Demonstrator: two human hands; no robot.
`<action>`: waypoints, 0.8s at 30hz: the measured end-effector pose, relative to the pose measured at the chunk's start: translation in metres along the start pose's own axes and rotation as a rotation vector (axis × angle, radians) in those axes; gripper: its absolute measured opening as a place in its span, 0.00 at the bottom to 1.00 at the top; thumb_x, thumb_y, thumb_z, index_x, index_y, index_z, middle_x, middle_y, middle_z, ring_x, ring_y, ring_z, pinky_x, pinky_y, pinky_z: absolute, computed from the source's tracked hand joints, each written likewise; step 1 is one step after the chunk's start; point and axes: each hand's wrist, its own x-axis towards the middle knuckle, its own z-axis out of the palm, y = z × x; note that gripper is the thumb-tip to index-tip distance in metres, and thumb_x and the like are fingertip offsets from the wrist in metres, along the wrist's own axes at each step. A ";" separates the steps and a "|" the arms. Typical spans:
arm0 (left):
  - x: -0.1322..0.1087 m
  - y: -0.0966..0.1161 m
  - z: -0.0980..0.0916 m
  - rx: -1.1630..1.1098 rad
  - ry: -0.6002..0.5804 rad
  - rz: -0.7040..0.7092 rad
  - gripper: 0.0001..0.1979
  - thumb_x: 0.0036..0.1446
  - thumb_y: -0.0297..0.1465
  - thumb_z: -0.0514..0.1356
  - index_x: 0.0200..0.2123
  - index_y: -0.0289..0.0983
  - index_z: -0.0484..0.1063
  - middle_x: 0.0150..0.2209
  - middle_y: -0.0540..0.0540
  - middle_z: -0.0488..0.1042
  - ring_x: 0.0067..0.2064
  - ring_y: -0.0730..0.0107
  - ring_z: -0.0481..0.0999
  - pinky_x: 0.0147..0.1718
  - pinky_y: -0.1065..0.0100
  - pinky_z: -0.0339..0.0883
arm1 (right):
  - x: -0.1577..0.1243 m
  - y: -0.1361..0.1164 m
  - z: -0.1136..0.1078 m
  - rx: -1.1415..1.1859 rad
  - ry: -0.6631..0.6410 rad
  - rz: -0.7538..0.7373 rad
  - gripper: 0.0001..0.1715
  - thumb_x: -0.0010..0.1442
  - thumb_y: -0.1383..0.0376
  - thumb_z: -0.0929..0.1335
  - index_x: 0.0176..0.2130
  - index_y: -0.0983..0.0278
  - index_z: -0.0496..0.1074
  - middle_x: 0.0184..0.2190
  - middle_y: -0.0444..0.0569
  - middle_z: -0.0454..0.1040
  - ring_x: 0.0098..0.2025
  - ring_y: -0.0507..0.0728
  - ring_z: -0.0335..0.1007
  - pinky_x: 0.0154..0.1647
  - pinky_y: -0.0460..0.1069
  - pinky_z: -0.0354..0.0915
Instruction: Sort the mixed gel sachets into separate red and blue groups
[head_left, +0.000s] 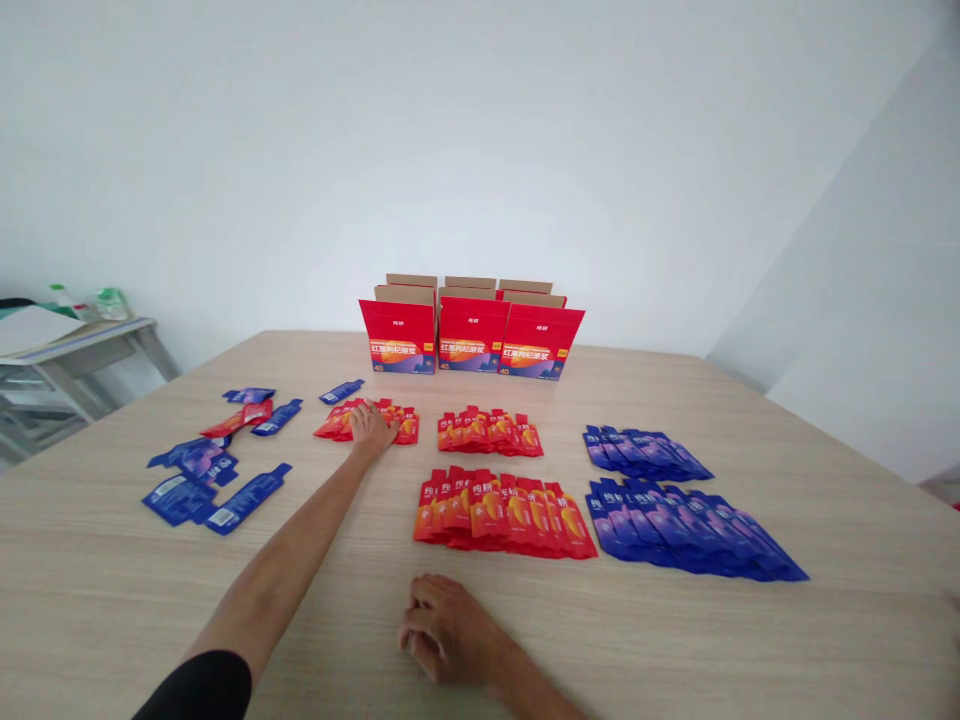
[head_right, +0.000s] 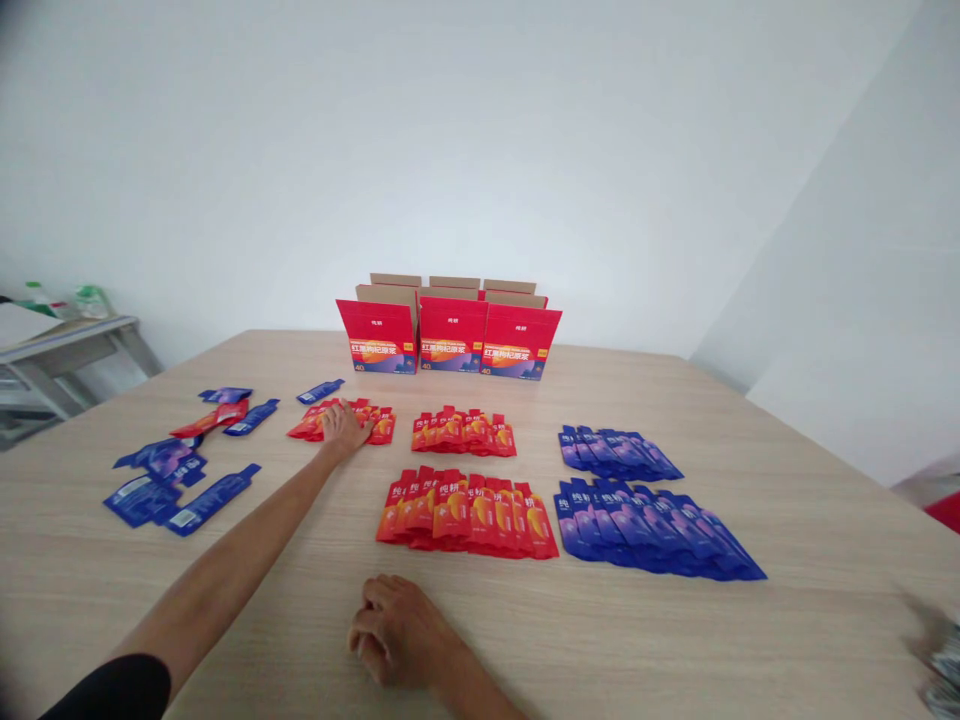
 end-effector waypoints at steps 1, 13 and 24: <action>-0.001 -0.001 0.000 0.003 -0.001 0.004 0.47 0.62 0.42 0.57 0.72 0.12 0.49 0.71 0.12 0.56 0.74 0.29 0.54 0.70 0.45 0.46 | 0.000 -0.001 -0.001 0.004 0.001 0.003 0.11 0.56 0.74 0.71 0.37 0.61 0.80 0.37 0.47 0.71 0.42 0.55 0.68 0.46 0.48 0.64; 0.036 -0.129 -0.065 0.052 0.070 -0.142 0.35 0.67 0.40 0.49 0.69 0.20 0.62 0.69 0.16 0.60 0.72 0.30 0.57 0.67 0.41 0.52 | -0.007 -0.008 -0.003 0.058 0.008 0.049 0.13 0.55 0.76 0.71 0.38 0.61 0.80 0.38 0.47 0.73 0.43 0.55 0.70 0.46 0.48 0.64; 0.073 -0.229 -0.075 0.170 -0.074 -0.197 0.30 0.60 0.36 0.58 0.62 0.25 0.71 0.65 0.21 0.70 0.68 0.32 0.67 0.62 0.43 0.63 | -0.012 -0.019 -0.008 0.174 0.037 0.202 0.13 0.62 0.75 0.70 0.40 0.57 0.79 0.42 0.44 0.74 0.47 0.53 0.70 0.51 0.47 0.64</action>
